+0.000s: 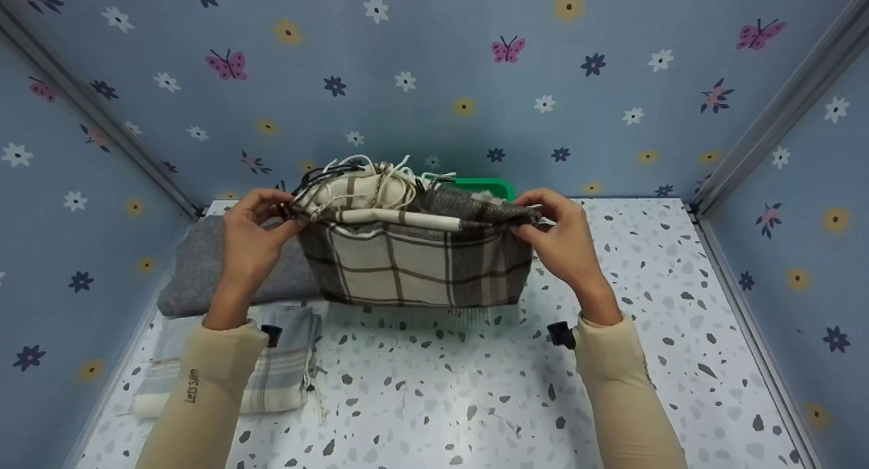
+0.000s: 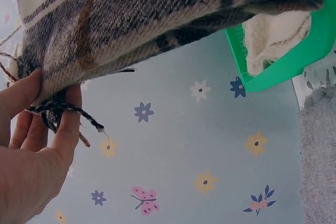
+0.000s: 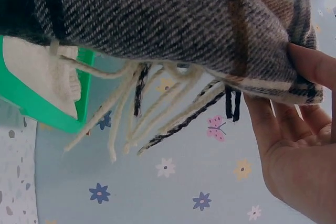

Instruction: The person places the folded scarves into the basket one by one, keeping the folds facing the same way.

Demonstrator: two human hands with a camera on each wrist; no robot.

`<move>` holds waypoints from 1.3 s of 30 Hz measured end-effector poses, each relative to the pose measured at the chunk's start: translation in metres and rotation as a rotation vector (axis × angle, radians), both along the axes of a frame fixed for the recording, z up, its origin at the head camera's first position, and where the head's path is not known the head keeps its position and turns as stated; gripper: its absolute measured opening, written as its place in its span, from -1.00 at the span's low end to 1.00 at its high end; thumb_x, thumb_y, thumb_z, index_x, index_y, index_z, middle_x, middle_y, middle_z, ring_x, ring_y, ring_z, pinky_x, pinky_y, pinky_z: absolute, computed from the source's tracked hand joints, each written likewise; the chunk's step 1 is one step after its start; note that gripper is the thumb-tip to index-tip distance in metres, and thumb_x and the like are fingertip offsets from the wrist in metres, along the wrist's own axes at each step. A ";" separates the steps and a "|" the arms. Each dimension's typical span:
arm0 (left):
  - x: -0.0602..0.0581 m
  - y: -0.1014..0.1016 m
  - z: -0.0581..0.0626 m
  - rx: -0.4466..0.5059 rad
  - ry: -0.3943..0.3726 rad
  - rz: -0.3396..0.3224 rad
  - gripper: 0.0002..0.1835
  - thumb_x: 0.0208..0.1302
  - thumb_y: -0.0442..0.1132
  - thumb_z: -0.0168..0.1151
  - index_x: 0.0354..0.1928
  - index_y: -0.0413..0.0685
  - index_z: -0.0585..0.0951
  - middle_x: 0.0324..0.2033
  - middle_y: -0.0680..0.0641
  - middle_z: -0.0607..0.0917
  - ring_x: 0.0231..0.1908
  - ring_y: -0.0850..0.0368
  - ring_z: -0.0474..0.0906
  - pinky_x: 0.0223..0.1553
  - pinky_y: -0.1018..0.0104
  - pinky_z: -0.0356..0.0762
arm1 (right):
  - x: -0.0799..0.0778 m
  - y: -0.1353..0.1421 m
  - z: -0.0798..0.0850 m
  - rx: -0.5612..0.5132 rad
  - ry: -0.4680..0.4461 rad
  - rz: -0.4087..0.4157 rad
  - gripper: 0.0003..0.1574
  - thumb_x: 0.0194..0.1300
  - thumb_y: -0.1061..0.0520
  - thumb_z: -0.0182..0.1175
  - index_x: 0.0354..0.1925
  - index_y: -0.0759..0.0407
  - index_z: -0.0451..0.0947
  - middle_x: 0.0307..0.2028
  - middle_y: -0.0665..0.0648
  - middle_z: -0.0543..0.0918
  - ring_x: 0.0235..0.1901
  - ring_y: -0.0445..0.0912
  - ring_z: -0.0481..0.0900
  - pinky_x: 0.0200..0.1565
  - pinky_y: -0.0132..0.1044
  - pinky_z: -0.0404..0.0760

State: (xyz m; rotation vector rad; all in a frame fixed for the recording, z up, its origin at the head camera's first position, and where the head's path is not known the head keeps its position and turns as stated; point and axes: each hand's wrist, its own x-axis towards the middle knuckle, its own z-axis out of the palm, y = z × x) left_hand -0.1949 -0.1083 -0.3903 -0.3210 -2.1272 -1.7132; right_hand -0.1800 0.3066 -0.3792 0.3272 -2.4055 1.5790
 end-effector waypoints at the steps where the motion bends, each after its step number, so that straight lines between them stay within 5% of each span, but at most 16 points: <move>1: 0.000 0.000 0.000 0.001 0.005 0.002 -0.75 0.29 -0.56 0.39 -0.01 -0.35 0.67 -0.08 -0.25 0.70 -0.18 0.11 0.61 -0.21 0.40 0.60 | 0.000 0.000 0.000 -0.003 0.004 -0.001 -0.68 0.34 0.51 0.27 0.05 0.40 0.67 -0.05 -0.03 0.63 -0.11 -0.17 0.64 -0.11 -0.47 0.63; 16: -0.003 0.002 -0.004 0.013 0.045 0.044 -0.76 0.29 -0.56 0.39 -0.03 -0.30 0.69 -0.10 -0.21 0.72 -0.13 0.00 0.66 -0.16 0.39 0.65 | -0.005 -0.006 -0.005 -0.051 0.051 -0.054 -0.64 0.33 0.56 0.17 0.03 0.39 0.68 -0.07 -0.02 0.68 -0.11 -0.16 0.65 -0.14 -0.47 0.64; 31: -0.008 0.004 -0.025 0.024 0.062 0.066 -0.77 0.29 -0.60 0.35 -0.05 -0.30 0.69 -0.12 -0.22 0.73 -0.11 -0.04 0.68 -0.15 0.39 0.65 | -0.010 -0.009 -0.025 -0.076 0.061 -0.069 -0.66 0.35 0.52 0.21 0.03 0.32 0.69 -0.03 0.18 0.71 -0.08 -0.16 0.67 -0.14 -0.48 0.64; 39: -0.014 0.004 -0.040 0.037 0.033 0.047 -0.78 0.32 -0.58 0.35 -0.04 -0.31 0.68 -0.11 -0.24 0.71 -0.10 -0.07 0.66 -0.13 0.37 0.64 | -0.014 -0.011 -0.039 -0.074 0.042 -0.060 -0.68 0.38 0.50 0.21 0.06 0.37 0.67 -0.05 0.02 0.71 -0.05 -0.16 0.67 -0.09 -0.47 0.64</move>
